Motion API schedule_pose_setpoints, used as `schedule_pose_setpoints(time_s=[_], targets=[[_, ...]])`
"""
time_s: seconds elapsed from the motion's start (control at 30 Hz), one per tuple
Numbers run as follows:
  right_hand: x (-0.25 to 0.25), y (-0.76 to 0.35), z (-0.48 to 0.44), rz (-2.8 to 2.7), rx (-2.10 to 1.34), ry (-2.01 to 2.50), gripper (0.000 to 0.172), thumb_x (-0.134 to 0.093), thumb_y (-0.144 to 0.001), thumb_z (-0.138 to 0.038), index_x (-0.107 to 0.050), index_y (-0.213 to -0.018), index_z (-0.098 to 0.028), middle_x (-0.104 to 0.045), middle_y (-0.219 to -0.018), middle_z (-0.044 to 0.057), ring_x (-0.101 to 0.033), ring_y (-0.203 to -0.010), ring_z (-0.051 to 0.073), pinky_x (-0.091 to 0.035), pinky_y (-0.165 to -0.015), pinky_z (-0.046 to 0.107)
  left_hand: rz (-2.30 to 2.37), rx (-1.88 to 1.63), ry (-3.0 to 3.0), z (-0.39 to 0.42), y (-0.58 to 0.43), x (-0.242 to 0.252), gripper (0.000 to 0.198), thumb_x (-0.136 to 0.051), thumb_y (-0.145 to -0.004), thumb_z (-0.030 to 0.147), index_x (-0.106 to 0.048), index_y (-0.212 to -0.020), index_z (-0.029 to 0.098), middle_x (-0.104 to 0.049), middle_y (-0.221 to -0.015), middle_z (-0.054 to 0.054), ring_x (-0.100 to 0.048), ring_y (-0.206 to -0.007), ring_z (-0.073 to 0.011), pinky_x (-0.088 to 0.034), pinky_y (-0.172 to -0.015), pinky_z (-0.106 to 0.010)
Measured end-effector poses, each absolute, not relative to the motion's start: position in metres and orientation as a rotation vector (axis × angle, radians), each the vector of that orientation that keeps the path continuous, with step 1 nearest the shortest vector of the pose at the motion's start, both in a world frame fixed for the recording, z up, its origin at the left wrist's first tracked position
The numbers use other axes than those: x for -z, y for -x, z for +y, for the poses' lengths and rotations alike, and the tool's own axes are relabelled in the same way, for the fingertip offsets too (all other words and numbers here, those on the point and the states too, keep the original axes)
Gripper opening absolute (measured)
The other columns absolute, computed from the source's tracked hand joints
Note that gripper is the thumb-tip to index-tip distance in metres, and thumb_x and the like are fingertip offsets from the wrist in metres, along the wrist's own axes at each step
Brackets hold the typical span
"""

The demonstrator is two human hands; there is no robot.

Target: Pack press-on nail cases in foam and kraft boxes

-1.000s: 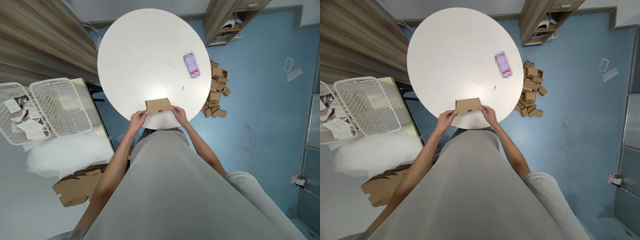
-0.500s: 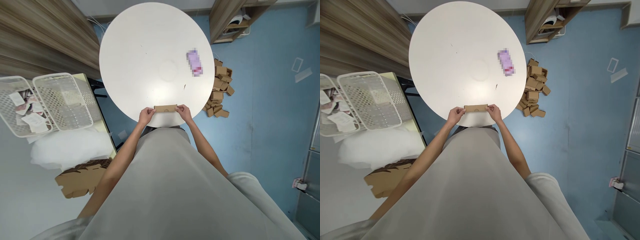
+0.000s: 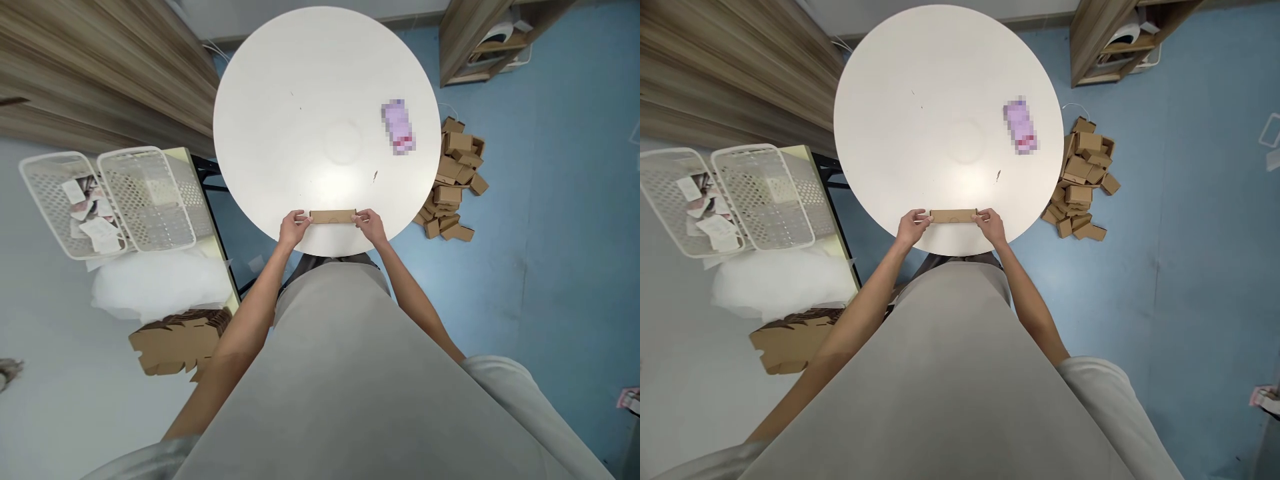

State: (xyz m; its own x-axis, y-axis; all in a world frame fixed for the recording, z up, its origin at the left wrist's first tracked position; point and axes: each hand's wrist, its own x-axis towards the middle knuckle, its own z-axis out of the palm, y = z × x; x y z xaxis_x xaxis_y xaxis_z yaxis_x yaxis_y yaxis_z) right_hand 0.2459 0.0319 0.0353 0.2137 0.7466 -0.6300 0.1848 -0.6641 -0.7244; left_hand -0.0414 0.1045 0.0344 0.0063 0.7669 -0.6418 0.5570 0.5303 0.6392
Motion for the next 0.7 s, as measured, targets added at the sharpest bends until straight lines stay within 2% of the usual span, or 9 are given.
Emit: schedule_pose_setpoints(time_s=[0.1,0.2,0.3,0.57,0.7], targets=[[-0.033,-0.251,0.035,-0.856,-1.545,1.971,0.056,-0.076,-0.094,-0.061,-0.069,-0.132,-0.021,-0.080,-0.101,0.005,-0.081,-0.092,0.027,-0.063,-0.094,0.042,1.672,-0.265,-1.076,0.104,0.043,-0.032,0.060,-0.081,-0.089,0.042,-0.068,-0.142,0.016,-0.076,-0.133,-0.019,-0.076,-0.107,-0.0284,-0.065,-0.098,-0.047],[-0.032,-0.257,0.035,-0.898,-1.633,1.923,0.076,-0.077,-0.095,-0.063,-0.060,-0.155,-0.019,-0.082,-0.101,0.006,-0.083,-0.092,0.028,-0.064,-0.100,0.045,1.636,-0.319,-1.046,0.096,0.039,-0.034,0.064,-0.077,-0.093,0.043,-0.064,-0.151,0.019,-0.071,-0.143,-0.020,-0.076,-0.111,-0.0267,-0.066,-0.096,-0.046],[-0.031,-0.263,0.034,-0.979,-1.685,1.875,0.084,-0.078,-0.096,-0.063,-0.054,-0.164,-0.020,-0.083,-0.099,0.005,-0.083,-0.091,0.029,-0.064,-0.102,0.047,1.626,-0.370,-1.034,0.080,0.028,-0.038,0.061,-0.071,-0.097,0.045,-0.064,-0.154,0.024,-0.070,-0.145,-0.018,-0.074,-0.118,-0.0260,-0.066,-0.098,-0.044],[-0.040,-0.290,0.020,-1.279,-1.632,1.813,0.058,-0.074,-0.103,-0.040,-0.066,-0.157,-0.023,-0.085,-0.098,0.005,-0.081,-0.093,0.028,-0.062,-0.104,0.046,1.727,-0.455,-0.956,0.017,-0.016,-0.069,0.049,-0.070,-0.101,0.045,-0.065,-0.143,0.021,-0.072,-0.142,-0.017,-0.078,-0.108,-0.0235,-0.067,-0.094,-0.041],[-0.051,-0.306,-0.009,-1.276,-1.583,1.784,0.056,-0.074,-0.103,-0.045,-0.068,-0.154,-0.025,-0.085,-0.106,0.007,-0.082,-0.094,0.029,-0.061,-0.105,0.048,1.718,-0.484,-0.997,-0.015,-0.036,-0.081,0.048,-0.072,-0.101,0.054,-0.067,-0.136,0.022,-0.070,-0.147,-0.017,-0.076,-0.118,-0.0264,-0.069,-0.094,-0.040]])
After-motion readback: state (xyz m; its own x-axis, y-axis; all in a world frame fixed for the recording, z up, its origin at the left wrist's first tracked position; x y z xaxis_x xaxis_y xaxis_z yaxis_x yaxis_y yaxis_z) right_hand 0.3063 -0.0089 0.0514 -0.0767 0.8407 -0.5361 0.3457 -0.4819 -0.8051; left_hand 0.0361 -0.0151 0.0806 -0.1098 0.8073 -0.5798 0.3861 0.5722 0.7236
